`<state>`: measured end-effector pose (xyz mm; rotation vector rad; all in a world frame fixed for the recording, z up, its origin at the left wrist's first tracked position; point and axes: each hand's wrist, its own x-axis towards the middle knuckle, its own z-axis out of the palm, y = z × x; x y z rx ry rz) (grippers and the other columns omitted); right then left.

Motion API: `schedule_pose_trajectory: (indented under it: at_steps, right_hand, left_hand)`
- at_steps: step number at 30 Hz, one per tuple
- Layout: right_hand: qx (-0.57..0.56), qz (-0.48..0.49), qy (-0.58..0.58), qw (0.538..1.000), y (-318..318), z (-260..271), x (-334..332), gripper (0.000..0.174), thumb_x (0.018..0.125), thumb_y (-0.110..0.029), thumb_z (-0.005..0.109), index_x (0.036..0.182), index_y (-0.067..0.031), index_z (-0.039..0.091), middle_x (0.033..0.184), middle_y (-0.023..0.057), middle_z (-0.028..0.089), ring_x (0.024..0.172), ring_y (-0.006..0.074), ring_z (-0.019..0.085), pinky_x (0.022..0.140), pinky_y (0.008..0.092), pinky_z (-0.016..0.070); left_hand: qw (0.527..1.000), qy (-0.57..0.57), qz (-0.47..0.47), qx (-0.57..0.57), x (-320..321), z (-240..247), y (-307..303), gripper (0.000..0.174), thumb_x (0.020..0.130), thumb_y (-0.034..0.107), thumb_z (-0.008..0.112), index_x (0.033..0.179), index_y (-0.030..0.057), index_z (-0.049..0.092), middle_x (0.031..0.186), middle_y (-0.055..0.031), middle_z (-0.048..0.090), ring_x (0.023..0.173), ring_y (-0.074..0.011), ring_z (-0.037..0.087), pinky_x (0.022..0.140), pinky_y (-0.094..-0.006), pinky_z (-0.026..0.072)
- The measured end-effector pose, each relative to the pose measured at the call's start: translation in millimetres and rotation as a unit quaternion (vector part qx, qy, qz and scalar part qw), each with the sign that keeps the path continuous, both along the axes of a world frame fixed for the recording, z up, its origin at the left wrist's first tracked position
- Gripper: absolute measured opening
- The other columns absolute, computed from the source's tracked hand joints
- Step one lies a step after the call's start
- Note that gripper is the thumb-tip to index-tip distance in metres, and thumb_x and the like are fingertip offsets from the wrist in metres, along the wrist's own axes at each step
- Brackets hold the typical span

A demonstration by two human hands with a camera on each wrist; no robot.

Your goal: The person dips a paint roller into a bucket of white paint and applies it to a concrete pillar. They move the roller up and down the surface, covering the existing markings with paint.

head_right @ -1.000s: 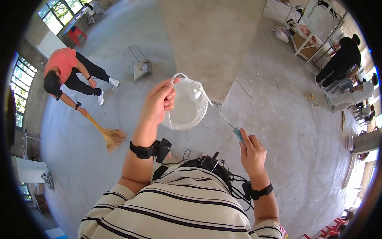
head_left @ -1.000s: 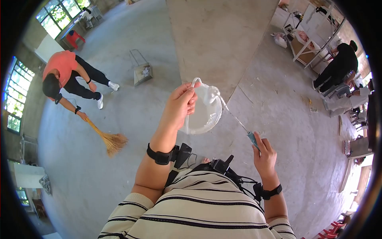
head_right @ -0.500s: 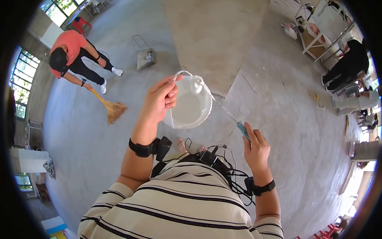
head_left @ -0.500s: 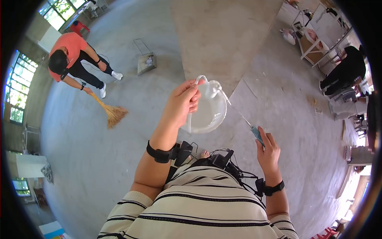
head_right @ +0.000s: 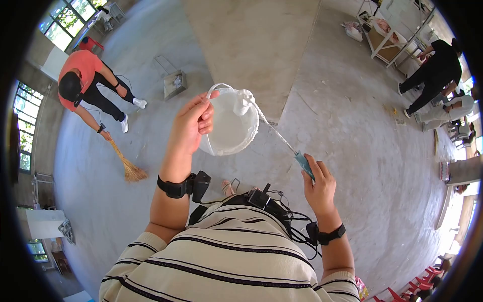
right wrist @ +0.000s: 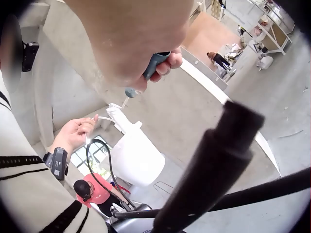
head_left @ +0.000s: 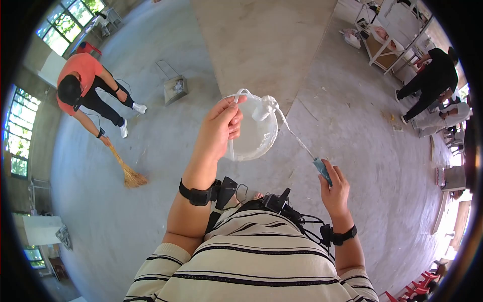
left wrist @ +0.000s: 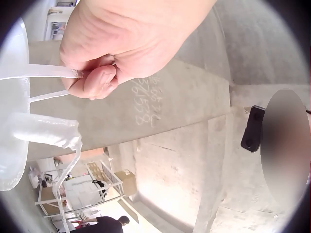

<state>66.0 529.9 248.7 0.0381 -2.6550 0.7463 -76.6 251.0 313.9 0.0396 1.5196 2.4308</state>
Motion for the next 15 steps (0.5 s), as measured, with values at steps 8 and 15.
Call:
schedule_pose_trajectory:
  at_steps: [8, 15]
  right_hand:
    - [0.065, 0.012, 0.036, 0.997, 0, 11, -2, 0.040, 0.074, -0.002, 0.064, 0.112, -0.0102, 0.059, 0.073, 0.0094, 0.052, 0.060, 0.0263, 0.053, 0.054, 0.0342, 0.0431]
    - [-0.031, -0.034, -0.031, 0.998, -7, 13, 7, 0.036, 0.077, -0.004, 0.062, 0.112, -0.0084, 0.059, 0.075, 0.0106, 0.055, 0.063, 0.0277, 0.055, 0.056, 0.0318, 0.0442]
  left_hand:
    - [1.000, 0.003, -0.020, -0.001, -2, 6, 10, 0.026, 0.094, 0.015, 0.045, 0.111, -0.0015, 0.056, 0.066, 0.0047, 0.037, 0.050, -0.0029, 0.027, 0.046, -0.0190, 0.0228]
    - [0.999, 0.000, -0.033, -0.001, -1, 8, 6, 0.026, 0.094, 0.014, 0.044, 0.112, -0.0008, 0.055, 0.066, 0.0044, 0.037, 0.051, -0.0038, 0.027, 0.046, -0.0194, 0.0228]
